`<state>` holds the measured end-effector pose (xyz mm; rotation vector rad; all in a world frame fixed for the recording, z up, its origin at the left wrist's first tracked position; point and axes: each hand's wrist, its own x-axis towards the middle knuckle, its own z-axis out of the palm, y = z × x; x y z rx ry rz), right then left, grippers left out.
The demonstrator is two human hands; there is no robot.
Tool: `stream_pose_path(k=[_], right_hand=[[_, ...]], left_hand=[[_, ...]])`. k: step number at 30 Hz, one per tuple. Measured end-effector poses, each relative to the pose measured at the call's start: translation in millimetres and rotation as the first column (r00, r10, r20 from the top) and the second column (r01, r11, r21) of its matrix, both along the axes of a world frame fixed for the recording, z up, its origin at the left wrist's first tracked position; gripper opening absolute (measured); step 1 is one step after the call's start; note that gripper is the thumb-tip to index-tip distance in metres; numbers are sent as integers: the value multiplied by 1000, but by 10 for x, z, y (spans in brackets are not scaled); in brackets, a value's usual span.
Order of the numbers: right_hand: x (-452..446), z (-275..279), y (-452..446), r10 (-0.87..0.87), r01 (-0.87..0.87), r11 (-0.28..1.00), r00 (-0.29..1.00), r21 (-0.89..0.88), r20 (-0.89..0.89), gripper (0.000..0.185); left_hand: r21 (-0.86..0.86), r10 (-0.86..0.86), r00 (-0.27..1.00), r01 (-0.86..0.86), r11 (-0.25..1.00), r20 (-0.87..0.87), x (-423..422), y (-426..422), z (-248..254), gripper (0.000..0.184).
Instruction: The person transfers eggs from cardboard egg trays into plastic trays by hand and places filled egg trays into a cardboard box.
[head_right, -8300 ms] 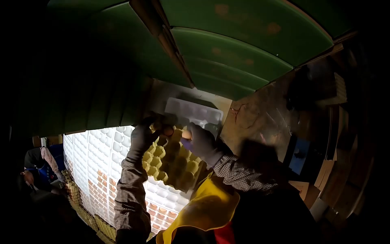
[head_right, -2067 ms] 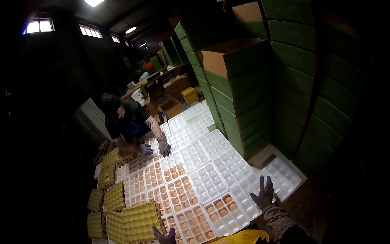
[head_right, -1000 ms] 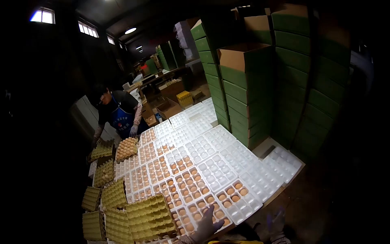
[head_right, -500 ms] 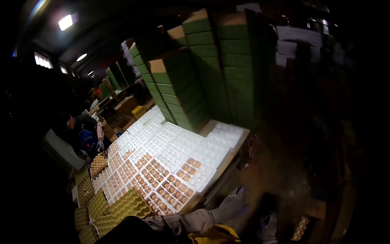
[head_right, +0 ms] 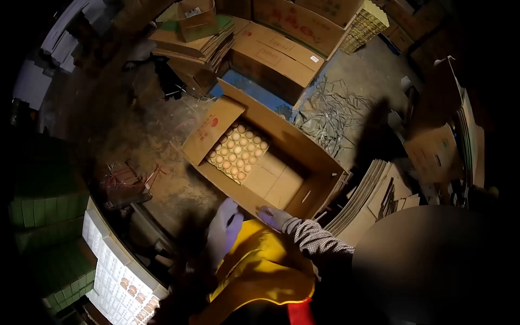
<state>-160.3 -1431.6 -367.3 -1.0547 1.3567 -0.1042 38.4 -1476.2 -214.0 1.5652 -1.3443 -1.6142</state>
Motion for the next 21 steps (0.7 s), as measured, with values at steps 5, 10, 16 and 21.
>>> stream_pose_path(k=[5, 10, 16, 21], right_hand=[[-387, -1679, -395, -112, 134, 976, 985, -172, 133, 51], [-384, -1446, -2194, -345, 210, 812, 925, -545, -157, 47], [93, -3334, -3490, -167, 88, 974, 900, -208, -403, 57], [318, -4138, -3800, -172, 69, 972, 861, -226, -479, 54]], left_hand=[[193, 152, 977, -122, 974, -152, -580, -1221, -1287, 47], [371, 346, 931, -283, 885, -114, -451, -1759, -2583, 45], [385, 458, 884, -393, 835, -91, -91, -2260, -3229, 44], [380, 530, 847, -474, 794, -52, 275, -2260, -3370, 43]])
